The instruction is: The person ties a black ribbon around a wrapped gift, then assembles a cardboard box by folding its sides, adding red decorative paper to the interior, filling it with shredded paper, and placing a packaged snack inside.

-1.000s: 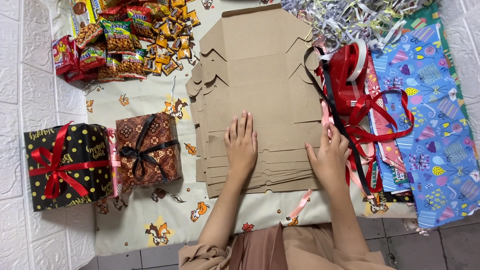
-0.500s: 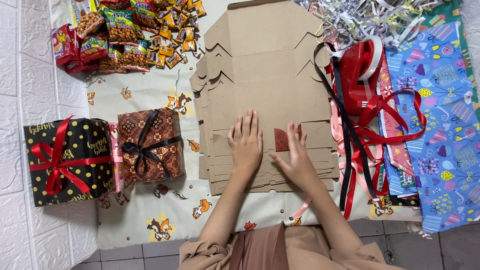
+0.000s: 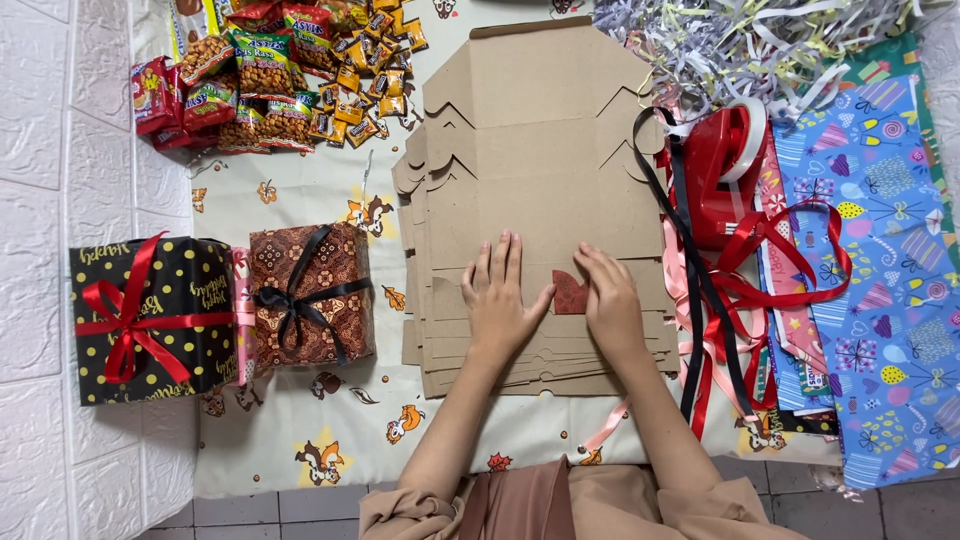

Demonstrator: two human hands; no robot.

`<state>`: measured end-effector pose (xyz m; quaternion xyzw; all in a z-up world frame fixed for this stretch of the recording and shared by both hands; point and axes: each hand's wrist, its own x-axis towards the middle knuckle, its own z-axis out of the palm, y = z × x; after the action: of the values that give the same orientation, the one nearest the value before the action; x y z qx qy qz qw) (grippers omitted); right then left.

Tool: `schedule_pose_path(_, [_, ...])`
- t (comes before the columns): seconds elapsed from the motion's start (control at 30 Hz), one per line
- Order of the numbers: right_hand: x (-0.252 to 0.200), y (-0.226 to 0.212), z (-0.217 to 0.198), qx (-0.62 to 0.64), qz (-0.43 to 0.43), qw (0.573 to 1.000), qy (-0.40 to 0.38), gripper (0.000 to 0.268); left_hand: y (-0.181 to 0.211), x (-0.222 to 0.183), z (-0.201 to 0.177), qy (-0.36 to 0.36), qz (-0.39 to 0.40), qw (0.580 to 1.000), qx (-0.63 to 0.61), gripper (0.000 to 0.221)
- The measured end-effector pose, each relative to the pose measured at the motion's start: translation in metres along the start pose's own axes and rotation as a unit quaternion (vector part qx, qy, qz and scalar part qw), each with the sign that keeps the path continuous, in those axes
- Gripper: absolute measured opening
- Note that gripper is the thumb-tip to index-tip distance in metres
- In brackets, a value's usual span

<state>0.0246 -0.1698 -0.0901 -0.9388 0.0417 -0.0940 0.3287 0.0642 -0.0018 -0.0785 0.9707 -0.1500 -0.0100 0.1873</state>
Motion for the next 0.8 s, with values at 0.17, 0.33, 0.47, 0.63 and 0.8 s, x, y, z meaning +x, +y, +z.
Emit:
schedule_pose_path(0.17, [0.015, -0.015, 0.019, -0.059, -0.023, 0.998, -0.016, 0.044, 0.000, 0.000, 0.001, -0.012, -0.007, 1.000, -0.008, 0.084])
schedule_pose_path(0.33, [0.016, -0.014, 0.026, -0.143, -0.016, 0.988, -0.049, 0.056, 0.000, 0.002, -0.003, -0.029, -0.005, 1.000, -0.005, 0.083])
schedule_pose_path(0.47, [0.015, -0.011, 0.029, -0.158, -0.023, 0.987, -0.036, 0.055, -0.001, 0.004, -0.001, -0.026, 0.009, 1.000, -0.012, 0.082])
schedule_pose_path(0.63, [0.016, -0.016, 0.026, -0.156, -0.016, 0.987, -0.043, 0.052, 0.002, 0.006, -0.009, -0.052, 0.001, 0.998, -0.036, 0.079])
schedule_pose_path(0.8, [0.015, -0.016, 0.026, -0.153, -0.004, 0.987, -0.055, 0.051, 0.004, 0.006, -0.016, -0.060, -0.003, 0.997, -0.048, 0.078])
